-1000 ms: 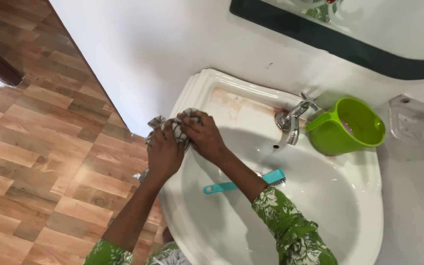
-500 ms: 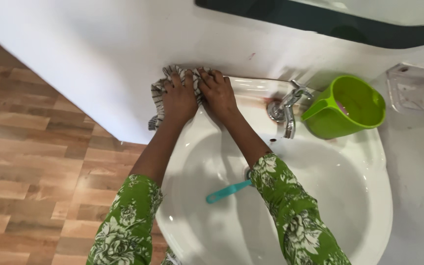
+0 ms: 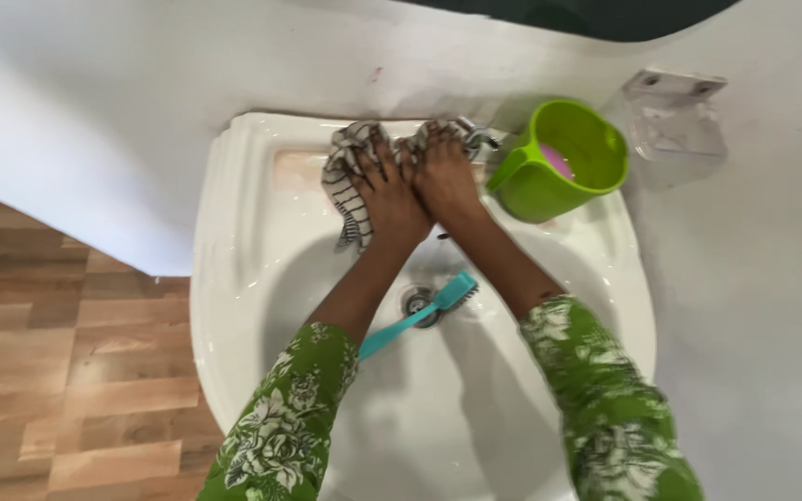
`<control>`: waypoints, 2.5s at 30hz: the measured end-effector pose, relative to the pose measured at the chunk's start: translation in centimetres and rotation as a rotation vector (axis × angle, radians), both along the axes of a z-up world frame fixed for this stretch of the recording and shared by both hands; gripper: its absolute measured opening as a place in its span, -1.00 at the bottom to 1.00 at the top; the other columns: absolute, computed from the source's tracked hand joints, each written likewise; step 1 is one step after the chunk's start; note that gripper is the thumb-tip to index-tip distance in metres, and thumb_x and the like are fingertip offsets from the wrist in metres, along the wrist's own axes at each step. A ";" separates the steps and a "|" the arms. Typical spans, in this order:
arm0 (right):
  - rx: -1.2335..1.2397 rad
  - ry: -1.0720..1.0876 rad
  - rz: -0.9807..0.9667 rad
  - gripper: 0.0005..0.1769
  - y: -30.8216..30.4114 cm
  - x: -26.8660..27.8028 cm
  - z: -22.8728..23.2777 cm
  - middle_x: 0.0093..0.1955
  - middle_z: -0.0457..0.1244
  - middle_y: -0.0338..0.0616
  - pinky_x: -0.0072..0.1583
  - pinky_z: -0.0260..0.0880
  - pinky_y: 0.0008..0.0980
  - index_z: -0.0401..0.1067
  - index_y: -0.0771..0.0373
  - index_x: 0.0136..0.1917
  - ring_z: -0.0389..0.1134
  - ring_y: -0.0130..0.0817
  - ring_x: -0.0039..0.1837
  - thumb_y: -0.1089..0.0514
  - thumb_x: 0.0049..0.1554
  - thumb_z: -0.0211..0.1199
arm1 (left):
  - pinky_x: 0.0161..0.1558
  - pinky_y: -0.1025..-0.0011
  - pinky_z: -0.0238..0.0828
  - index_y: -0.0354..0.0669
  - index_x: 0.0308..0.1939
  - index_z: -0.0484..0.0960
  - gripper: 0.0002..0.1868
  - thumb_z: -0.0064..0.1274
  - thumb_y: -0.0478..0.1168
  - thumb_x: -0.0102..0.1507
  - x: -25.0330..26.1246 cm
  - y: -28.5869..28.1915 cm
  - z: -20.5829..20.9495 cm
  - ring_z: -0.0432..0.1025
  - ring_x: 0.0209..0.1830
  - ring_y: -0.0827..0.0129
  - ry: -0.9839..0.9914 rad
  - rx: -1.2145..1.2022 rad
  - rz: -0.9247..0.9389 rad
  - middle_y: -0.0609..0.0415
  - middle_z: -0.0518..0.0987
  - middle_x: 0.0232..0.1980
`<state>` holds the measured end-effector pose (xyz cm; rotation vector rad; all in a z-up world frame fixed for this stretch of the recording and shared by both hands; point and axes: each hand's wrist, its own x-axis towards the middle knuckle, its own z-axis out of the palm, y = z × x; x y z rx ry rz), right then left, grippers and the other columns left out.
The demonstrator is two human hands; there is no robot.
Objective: The person wipes the exterior surfaces of a white pedestal sink using a cloth, moving around the faucet and the edges of the basin.
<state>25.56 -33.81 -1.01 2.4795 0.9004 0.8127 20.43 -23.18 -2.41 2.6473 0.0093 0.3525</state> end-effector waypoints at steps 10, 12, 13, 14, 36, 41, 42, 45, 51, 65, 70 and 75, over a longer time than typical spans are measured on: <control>0.228 0.375 -0.326 -0.44 5.9 -5.3 -3.0 0.32 0.29 0.06 0.24 0.17 0.13 0.45 0.18 0.22 0.27 -0.07 0.36 0.09 -0.07 0.31 | 0.27 -0.49 -0.27 -0.15 0.48 0.28 -0.12 0.05 0.13 0.13 -4.0 8.4 1.2 -0.02 0.45 -0.38 0.216 0.124 -0.120 -0.31 0.16 0.51; 0.361 0.400 -0.172 -0.33 8.9 -5.9 -3.5 0.35 0.26 0.05 0.28 0.17 0.09 0.45 0.21 0.26 0.23 -0.08 0.42 0.14 -0.17 0.38 | 0.37 -0.35 -0.24 -0.25 0.44 0.31 -0.14 0.06 0.13 0.15 -5.6 11.6 1.2 0.06 0.42 -0.37 0.102 0.268 -0.086 -0.40 0.20 0.45; 0.388 0.414 -0.079 -0.32 9.6 -5.5 -3.3 0.36 0.26 0.04 0.28 0.18 0.07 0.44 0.22 0.27 0.23 -0.07 0.43 0.17 -0.17 0.39 | 0.42 -0.28 -0.22 -0.30 0.43 0.33 -0.15 0.06 0.13 0.16 -6.1 12.4 0.9 0.10 0.40 -0.36 0.046 0.343 -0.069 -0.44 0.22 0.43; 0.415 0.432 0.009 -0.31 10.2 -5.0 -3.0 0.36 0.27 0.04 0.29 0.18 0.05 0.44 0.24 0.27 0.23 -0.06 0.43 0.19 -0.17 0.39 | 0.46 -0.26 -0.21 -0.35 0.44 0.33 -0.16 0.06 0.12 0.21 -6.1 12.4 0.5 0.13 0.41 -0.35 0.036 0.355 -0.040 -0.46 0.24 0.43; 0.502 0.251 -0.104 -0.33 2.9 -11.8 -1.8 0.34 0.22 0.32 0.25 0.25 0.04 0.33 0.41 0.32 0.27 0.14 0.28 0.15 -0.05 0.27 | 0.46 -0.25 -0.12 -0.20 0.37 0.38 -0.24 0.13 0.00 0.12 -7.6 7.7 0.5 0.17 0.41 -0.28 -0.258 0.169 -0.291 -0.28 0.34 0.38; 0.420 0.271 -0.310 -0.42 5.3 -11.8 -2.3 0.36 0.22 0.26 0.22 0.20 0.02 0.33 0.40 0.33 0.23 0.11 0.32 0.18 0.05 0.21 | 0.41 -0.26 -0.10 -0.15 0.40 0.37 -0.32 0.04 -0.12 0.18 -7.5 8.1 0.8 0.18 0.40 -0.23 -0.215 0.292 -0.281 -0.23 0.35 0.37; 0.425 0.288 -0.342 -0.44 5.7 -11.5 -2.7 0.37 0.22 0.25 0.19 0.19 0.04 0.34 0.39 0.32 0.23 0.10 0.31 0.18 0.06 0.21 | 0.39 -0.28 -0.11 -0.15 0.40 0.36 -0.33 0.03 -0.14 0.19 -7.3 8.3 0.6 0.18 0.39 -0.22 -0.197 0.303 -0.273 -0.23 0.35 0.37; 0.472 0.230 -0.305 -0.53 7.8 -10.2 -4.3 0.37 0.24 0.12 0.27 0.16 0.10 0.37 0.30 0.30 0.23 0.04 0.36 0.17 0.13 0.21 | 0.35 -0.33 -0.13 -0.19 0.39 0.37 -0.36 -0.02 -0.15 0.21 -6.9 9.6 -0.3 0.18 0.38 -0.24 -0.164 0.368 -0.200 -0.27 0.34 0.38; 0.667 0.450 0.024 -0.45 14.7 -14.6 -4.1 0.33 0.25 0.03 0.26 0.12 0.12 0.35 0.28 0.33 0.18 0.01 0.35 0.17 0.06 0.27 | 0.52 -0.28 -0.13 -0.39 0.34 0.44 -0.44 -0.07 -0.18 0.29 -15.2 15.8 0.8 0.21 0.45 -0.17 -0.051 0.753 -0.089 -0.29 0.35 0.40; 0.621 0.499 0.597 -0.52 14.1 -20.3 -4.6 0.42 0.25 0.03 0.29 0.24 0.02 0.40 0.21 0.29 0.24 0.03 0.44 0.30 0.08 0.25 | 0.34 -0.36 0.01 -0.51 0.24 0.37 -0.33 0.08 -0.33 0.04 -27.2 14.9 4.1 0.09 0.37 -0.62 0.053 0.215 0.158 -0.53 0.24 0.36; 0.512 0.460 0.422 -0.53 13.5 -13.8 -4.4 0.37 0.29 -0.04 0.24 0.19 0.05 0.43 0.22 0.28 0.23 -0.03 0.42 0.24 0.08 0.27 | 0.47 -0.25 -0.06 -0.49 0.33 0.40 -0.50 -0.04 -0.35 0.31 -20.9 15.5 1.6 0.02 0.51 -0.57 -0.250 0.429 0.051 -0.55 0.24 0.52; 0.374 0.506 0.288 -0.40 13.3 -7.7 -1.1 0.38 0.29 -0.03 0.17 0.16 0.10 0.40 0.18 0.25 0.21 -0.02 0.40 0.15 -0.09 0.31 | 0.54 -0.28 -0.20 -0.47 0.33 0.39 -0.40 0.01 -0.19 0.25 -13.3 15.3 0.0 0.01 0.58 -0.36 -0.190 0.483 -0.025 -0.44 0.25 0.49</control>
